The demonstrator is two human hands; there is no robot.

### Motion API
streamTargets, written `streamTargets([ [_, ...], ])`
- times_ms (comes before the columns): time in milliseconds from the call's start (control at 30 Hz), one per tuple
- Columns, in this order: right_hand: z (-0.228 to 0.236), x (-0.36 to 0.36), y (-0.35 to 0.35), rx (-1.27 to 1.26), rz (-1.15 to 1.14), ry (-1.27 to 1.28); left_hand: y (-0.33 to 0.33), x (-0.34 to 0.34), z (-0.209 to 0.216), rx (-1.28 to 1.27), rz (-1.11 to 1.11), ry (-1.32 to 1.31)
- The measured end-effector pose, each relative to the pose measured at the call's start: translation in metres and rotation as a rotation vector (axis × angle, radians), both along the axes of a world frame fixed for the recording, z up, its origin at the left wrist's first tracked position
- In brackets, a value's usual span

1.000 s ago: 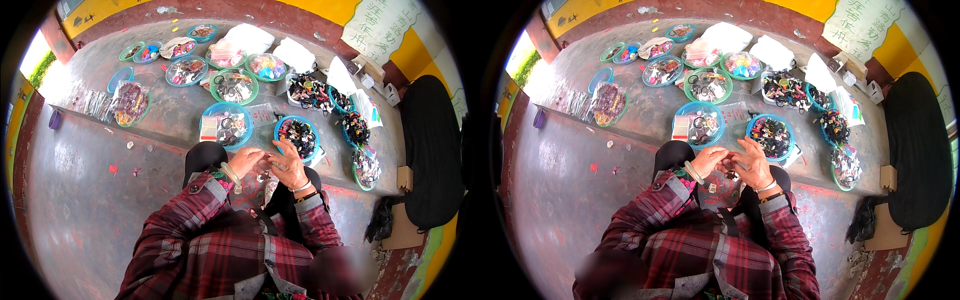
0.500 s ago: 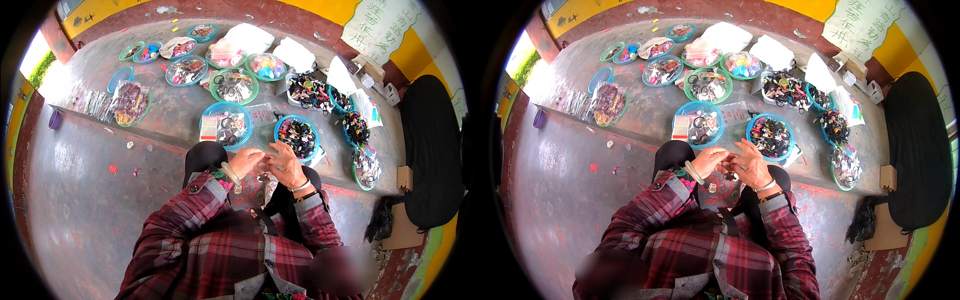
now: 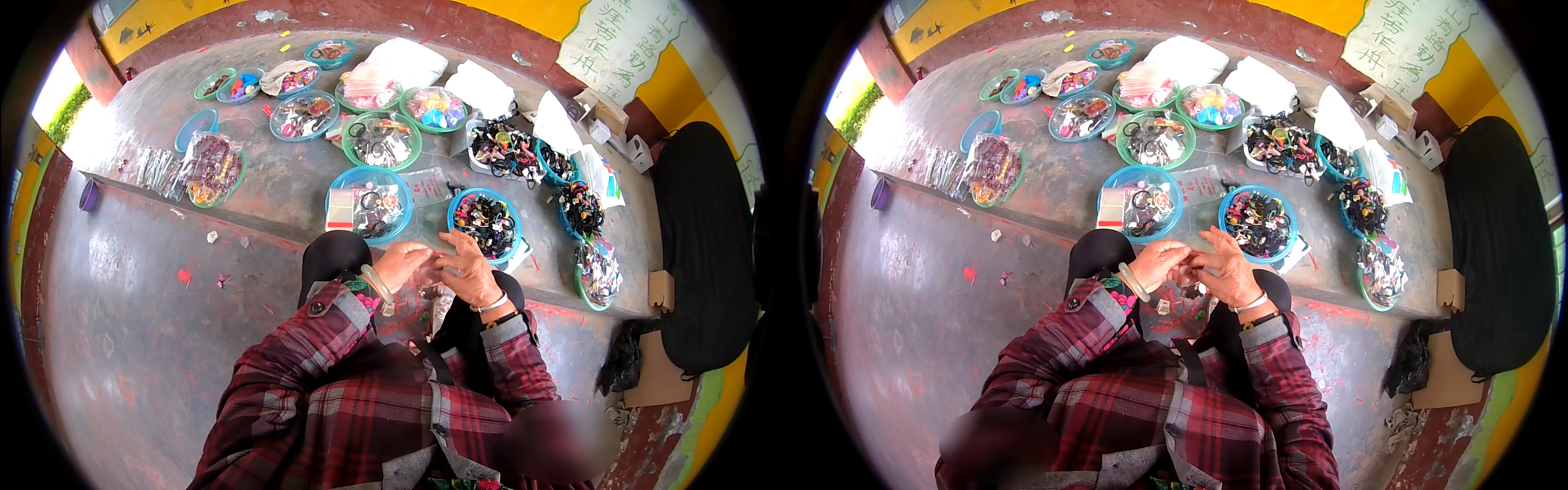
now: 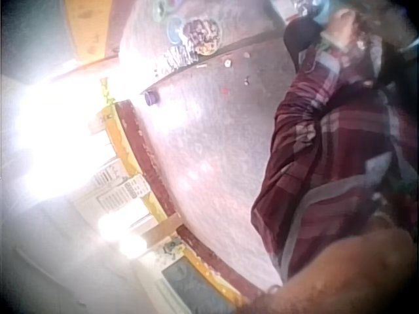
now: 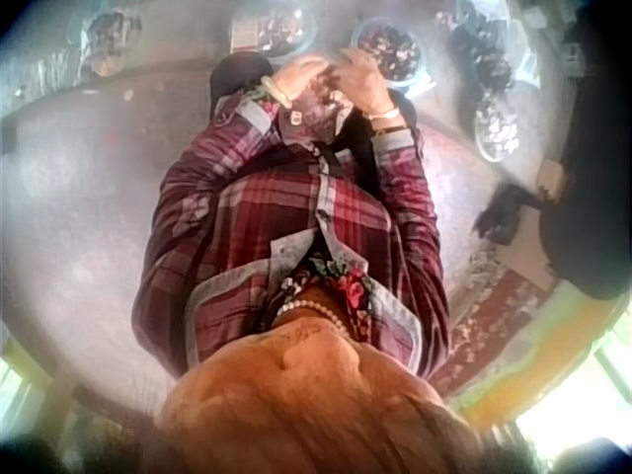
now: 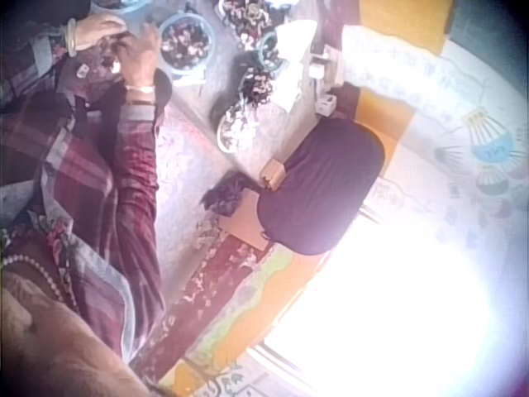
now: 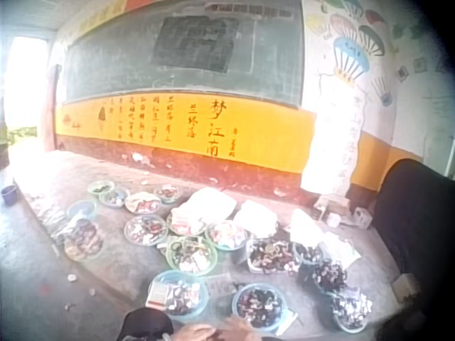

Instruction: The person sits on the floor and repeatedly picks small hair accessories from blue bowls, places them into clear plastic bags, and sets the filled bags aside. The person handles the items one at a time, occasionally adjusting the bags and reaching for more accessories from the bowls.

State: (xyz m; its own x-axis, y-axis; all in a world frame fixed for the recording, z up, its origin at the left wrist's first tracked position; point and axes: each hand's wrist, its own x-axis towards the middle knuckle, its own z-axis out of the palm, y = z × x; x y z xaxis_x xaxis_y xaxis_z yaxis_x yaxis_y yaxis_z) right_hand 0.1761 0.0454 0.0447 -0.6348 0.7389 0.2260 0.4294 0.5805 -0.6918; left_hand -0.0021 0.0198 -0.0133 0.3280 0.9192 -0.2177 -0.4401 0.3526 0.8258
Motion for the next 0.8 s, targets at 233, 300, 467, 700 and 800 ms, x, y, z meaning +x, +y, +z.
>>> streamTargets([
  [233, -0.004, 0.000, 0.001, 0.025, 0.036, -0.069, -0.001, 0.001, 0.001, -0.043, 0.024, -0.011],
  [300, -0.008, 0.001, 0.001, -0.064, -0.066, 0.089, -0.001, 0.000, 0.005, -0.052, 0.039, -0.064],
  [467, -0.026, 0.005, 0.013, -0.603, -0.323, 0.456, 0.005, -0.004, 0.000, -0.086, 0.177, -0.251],
  [700, -0.018, -0.001, 0.006, -0.825, -0.250, 0.349, 0.006, -0.006, 0.004, -0.098, 0.203, -0.332],
  [800, -0.018, -0.001, 0.006, -0.878, -0.329, 0.397, 0.005, -0.006, 0.008, -0.112, 0.240, -0.323],
])
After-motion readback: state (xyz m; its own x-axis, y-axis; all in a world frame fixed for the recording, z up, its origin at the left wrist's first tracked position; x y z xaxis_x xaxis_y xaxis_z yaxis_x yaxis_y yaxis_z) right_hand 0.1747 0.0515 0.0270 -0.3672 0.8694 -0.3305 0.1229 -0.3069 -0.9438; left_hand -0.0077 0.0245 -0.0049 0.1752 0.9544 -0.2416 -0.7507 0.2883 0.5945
